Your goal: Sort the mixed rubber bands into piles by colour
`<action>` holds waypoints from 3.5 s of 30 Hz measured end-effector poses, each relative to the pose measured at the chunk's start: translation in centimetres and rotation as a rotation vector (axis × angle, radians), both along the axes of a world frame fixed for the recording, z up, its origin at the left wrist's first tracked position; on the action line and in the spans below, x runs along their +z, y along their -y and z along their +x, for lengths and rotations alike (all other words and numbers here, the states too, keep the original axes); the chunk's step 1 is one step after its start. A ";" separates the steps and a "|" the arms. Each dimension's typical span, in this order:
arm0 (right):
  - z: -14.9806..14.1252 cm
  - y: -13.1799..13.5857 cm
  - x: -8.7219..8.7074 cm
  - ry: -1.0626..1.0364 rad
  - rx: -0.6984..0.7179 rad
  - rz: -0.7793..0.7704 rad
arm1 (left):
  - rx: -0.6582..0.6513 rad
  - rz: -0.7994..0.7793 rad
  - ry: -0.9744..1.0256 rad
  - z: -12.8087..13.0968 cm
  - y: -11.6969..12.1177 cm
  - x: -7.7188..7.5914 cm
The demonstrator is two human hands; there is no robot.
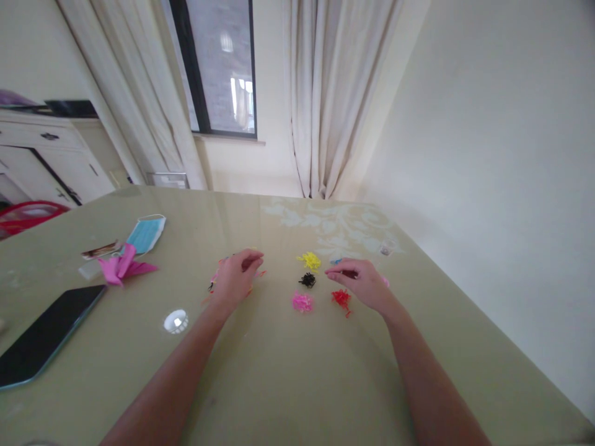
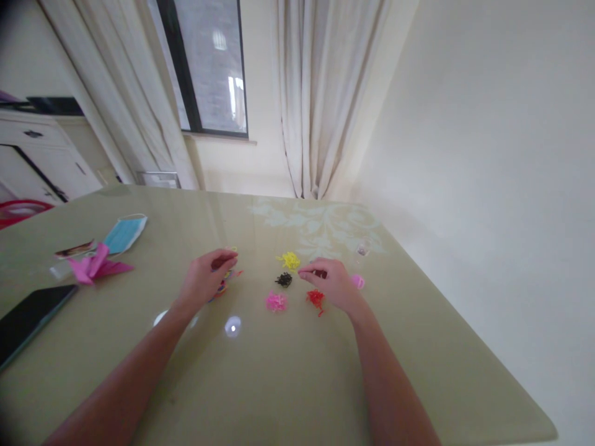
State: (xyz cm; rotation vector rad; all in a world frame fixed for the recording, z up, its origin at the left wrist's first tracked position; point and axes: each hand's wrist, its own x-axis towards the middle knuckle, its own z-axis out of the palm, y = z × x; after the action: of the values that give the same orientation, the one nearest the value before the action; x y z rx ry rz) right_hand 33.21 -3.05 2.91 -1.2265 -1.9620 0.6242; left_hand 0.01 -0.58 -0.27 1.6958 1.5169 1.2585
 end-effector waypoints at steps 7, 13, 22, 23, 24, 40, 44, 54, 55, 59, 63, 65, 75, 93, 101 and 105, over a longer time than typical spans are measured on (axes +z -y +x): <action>-5.2 2.0 -0.2 -0.120 -0.012 0.109 | -0.202 -0.082 0.468 1.7 1.7 2.3; -7.2 3.7 -0.3 -0.176 0.055 0.163 | -0.382 -0.113 0.598 4.3 4.0 3.4; -7.4 4.5 0.3 -0.184 0.058 0.245 | -0.506 -0.187 0.637 5.2 4.6 2.9; -7.4 4.5 0.4 -0.194 0.054 0.229 | -0.507 -0.186 0.630 5.2 4.6 2.9; -7.4 4.5 0.5 -0.211 0.052 0.200 | -0.508 -0.185 0.622 5.2 4.7 3.0; -7.7 4.6 0.5 -0.488 0.088 -0.167 | -0.467 -0.145 0.583 5.4 5.3 3.4; -7.9 4.6 0.5 -0.434 0.044 -0.116 | -0.464 -0.140 0.537 5.3 5.2 3.2; -5.3 1.9 -0.7 -0.243 -0.115 0.053 | -0.058 0.038 -0.358 3.0 1.9 -0.2; -4.9 1.5 -0.9 -0.195 -0.147 0.086 | -0.029 0.043 -0.476 2.6 1.6 -0.5; -3.8 -0.7 -1.6 0.104 -0.263 0.165 | -0.019 -0.022 -0.713 1.8 1.1 -1.1; -4.4 -3.4 -1.6 0.417 -0.317 0.136 | -0.067 -0.029 -0.743 1.8 0.8 -1.2; -5.1 -4.7 -1.6 0.474 -0.310 0.135 | -0.071 -0.018 -0.739 1.9 0.8 -1.2; -4.7 -2.5 -2.7 0.624 -0.295 0.168 | -0.070 0.050 -0.249 2.5 0.6 -0.2; -8.6 4.0 -1.0 0.138 -0.055 0.604 | -0.379 -0.180 0.737 4.8 4.8 2.8; -9.0 4.0 -1.0 0.079 -0.095 0.656 | -0.337 -0.109 0.694 5.3 4.9 2.2; -8.7 4.1 -1.4 0.043 -0.089 0.668 | -0.338 -0.125 0.713 5.5 5.2 2.4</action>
State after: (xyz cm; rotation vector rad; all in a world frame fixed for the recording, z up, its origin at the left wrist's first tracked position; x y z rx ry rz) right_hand 24.48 -7.11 1.50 -0.8947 -1.9057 -0.1137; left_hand 5.52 -5.75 2.15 1.1643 0.8262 1.3444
